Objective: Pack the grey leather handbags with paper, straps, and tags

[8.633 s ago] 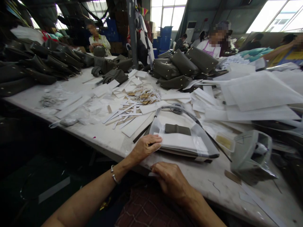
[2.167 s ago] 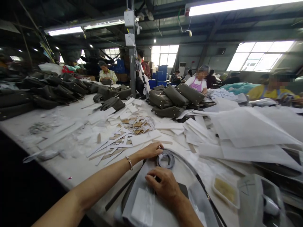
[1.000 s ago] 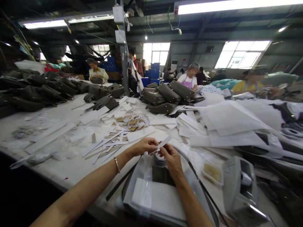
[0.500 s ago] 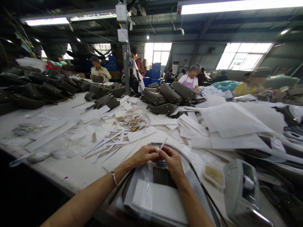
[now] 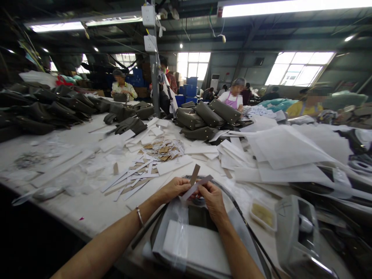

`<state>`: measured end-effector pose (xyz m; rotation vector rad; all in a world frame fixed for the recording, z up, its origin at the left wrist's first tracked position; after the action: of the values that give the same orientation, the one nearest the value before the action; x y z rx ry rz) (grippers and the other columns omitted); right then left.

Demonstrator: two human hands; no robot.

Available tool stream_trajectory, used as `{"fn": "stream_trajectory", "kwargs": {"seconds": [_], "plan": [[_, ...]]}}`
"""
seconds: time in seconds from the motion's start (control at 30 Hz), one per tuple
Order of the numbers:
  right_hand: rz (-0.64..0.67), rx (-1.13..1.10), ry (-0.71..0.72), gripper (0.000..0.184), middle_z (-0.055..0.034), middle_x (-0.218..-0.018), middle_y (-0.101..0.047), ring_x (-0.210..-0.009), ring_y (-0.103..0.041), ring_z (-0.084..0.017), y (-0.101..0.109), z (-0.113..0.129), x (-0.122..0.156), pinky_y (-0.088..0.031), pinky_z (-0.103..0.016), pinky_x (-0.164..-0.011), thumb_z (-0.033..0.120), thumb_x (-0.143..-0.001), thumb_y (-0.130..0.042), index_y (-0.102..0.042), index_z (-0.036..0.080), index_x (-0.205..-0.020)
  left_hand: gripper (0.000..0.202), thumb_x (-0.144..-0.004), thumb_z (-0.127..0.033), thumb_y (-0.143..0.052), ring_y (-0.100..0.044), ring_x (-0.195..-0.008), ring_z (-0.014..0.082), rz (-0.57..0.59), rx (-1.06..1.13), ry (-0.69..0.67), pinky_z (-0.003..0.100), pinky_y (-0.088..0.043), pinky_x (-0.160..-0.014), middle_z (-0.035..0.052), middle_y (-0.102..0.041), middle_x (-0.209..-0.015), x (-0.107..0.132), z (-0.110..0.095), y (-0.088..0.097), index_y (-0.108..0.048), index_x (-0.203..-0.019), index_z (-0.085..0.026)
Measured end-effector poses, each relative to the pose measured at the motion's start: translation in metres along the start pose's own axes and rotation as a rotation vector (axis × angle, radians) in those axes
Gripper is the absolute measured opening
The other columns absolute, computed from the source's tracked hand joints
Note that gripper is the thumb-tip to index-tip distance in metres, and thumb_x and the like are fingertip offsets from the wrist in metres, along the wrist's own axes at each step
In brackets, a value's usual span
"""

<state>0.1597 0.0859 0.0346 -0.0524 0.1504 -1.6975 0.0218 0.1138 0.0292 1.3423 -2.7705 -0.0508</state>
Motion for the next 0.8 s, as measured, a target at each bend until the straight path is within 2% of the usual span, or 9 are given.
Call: {"fn": "stream_trajectory", "kwargs": {"seconds": [0.07, 0.13, 0.23, 0.33, 0.37, 0.43, 0.6, 0.7, 0.8], "plan": [[-0.062, -0.03, 0.021, 0.042, -0.0019, -0.061, -0.066, -0.051, -0.056, -0.015, 0.006, -0.002, -0.002, -0.045, -0.026, -0.046, 0.047, -0.059, -0.085, -0.074, 0.014, -0.083, 0.042, -0.088, -0.05, -0.056, -0.068, -0.072, 0.0174, -0.111, -0.069, -0.002, 0.028, -0.054, -0.069, 0.0098, -0.073, -0.088, -0.004, 0.0, 0.012, -0.068, -0.099, -0.011], [-0.13, -0.056, 0.05, 0.04, -0.0003, -0.056, -0.063, -0.047, -0.054, -0.013, 0.013, -0.004, -0.004, -0.043, -0.025, -0.043, 0.046, -0.059, -0.085, -0.072, 0.014, -0.08, 0.039, -0.096, -0.041, -0.043, -0.07, -0.077, 0.0176, -0.283, -0.163, 0.0, 0.029, -0.055, -0.071, 0.0118, -0.072, -0.094, -0.006, -0.001, 0.035, -0.062, -0.11, -0.01], [-0.209, -0.096, 0.086, 0.041, -0.0025, -0.065, -0.068, -0.054, -0.062, -0.017, 0.023, -0.004, -0.007, -0.05, -0.028, -0.047, 0.048, -0.061, -0.082, -0.067, 0.016, -0.081, 0.038, -0.095, -0.027, -0.041, -0.067, -0.106, 0.024, -0.539, -0.366, 0.011, 0.035, -0.053, -0.089, 0.0181, -0.066, -0.118, -0.002, -0.005, 0.076, -0.051, -0.128, -0.01], [-0.248, -0.105, 0.126, 0.042, -0.0063, -0.078, -0.073, -0.066, -0.07, -0.023, 0.027, -0.002, -0.01, -0.06, -0.036, -0.061, 0.05, -0.062, -0.081, -0.063, 0.018, -0.083, 0.06, -0.085, -0.016, -0.053, -0.032, -0.143, 0.0309, -0.675, -0.614, -0.011, 0.046, -0.03, -0.115, 0.0213, -0.039, -0.15, 0.005, -0.012, 0.094, -0.036, -0.142, -0.01], [-0.255, -0.095, 0.14, 0.042, -0.0068, -0.079, -0.073, -0.067, -0.071, -0.023, 0.027, -0.002, -0.01, -0.061, -0.039, -0.065, 0.05, -0.063, -0.081, -0.063, 0.018, -0.083, 0.065, -0.083, -0.014, -0.054, -0.022, -0.147, 0.0306, -0.674, -0.689, -0.028, 0.047, -0.022, -0.119, 0.0202, -0.031, -0.155, 0.004, -0.015, 0.092, -0.032, -0.145, -0.011], [-0.266, -0.07, 0.164, 0.041, -0.0064, -0.077, -0.074, -0.068, -0.072, -0.023, 0.027, 0.0, -0.01, -0.061, -0.041, -0.071, 0.049, -0.063, -0.082, -0.063, 0.018, -0.082, 0.066, -0.084, -0.017, -0.056, -0.022, -0.147, 0.0292, -0.589, -0.816, -0.062, 0.046, -0.017, -0.121, 0.0175, -0.031, -0.156, -0.002, -0.018, 0.076, -0.034, -0.145, -0.012], [-0.309, 0.019, 0.184, 0.039, -0.0049, -0.077, -0.074, -0.074, -0.073, -0.024, 0.031, 0.001, -0.006, -0.061, -0.04, -0.076, 0.049, -0.068, -0.081, -0.064, 0.017, -0.085, 0.063, -0.067, -0.034, -0.076, -0.055, -0.121, 0.0305, -0.216, -1.01, -0.064, 0.04, -0.042, -0.106, 0.012, -0.062, -0.129, -0.037, -0.013, 0.02, -0.058, -0.125, -0.019], [-0.362, 0.055, 0.203, 0.038, -0.0047, -0.077, -0.074, -0.075, -0.073, -0.024, 0.039, 0.003, -0.003, -0.061, -0.04, -0.075, 0.05, -0.073, -0.078, -0.063, 0.018, -0.086, 0.045, -0.069, -0.028, -0.071, -0.063, -0.106, 0.0313, -0.149, -1.085, -0.006, 0.04, -0.05, -0.091, 0.0133, -0.068, -0.113, -0.052, -0.007, 0.006, -0.064, -0.113, -0.018], [-0.368, 0.027, 0.219, 0.039, -0.0043, -0.077, -0.074, -0.074, -0.073, -0.025, 0.041, 0.005, -0.002, -0.062, -0.04, -0.072, 0.052, -0.073, -0.077, -0.061, 0.019, -0.087, 0.027, -0.075, -0.022, -0.063, -0.064, -0.101, 0.0294, -0.152, -1.127, 0.024, 0.038, -0.05, -0.087, 0.0123, -0.07, -0.104, -0.06, -0.001, 0.003, -0.067, -0.102, -0.019]]}}
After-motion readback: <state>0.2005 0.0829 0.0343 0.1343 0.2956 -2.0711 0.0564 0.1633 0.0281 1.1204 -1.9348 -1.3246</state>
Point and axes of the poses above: each hand's wrist, its own x-axis away from the middle knuckle, its own y-axis out of the back of the hand, z = x × y, the point moved 6 cm from there along -x, towards the middle knuckle
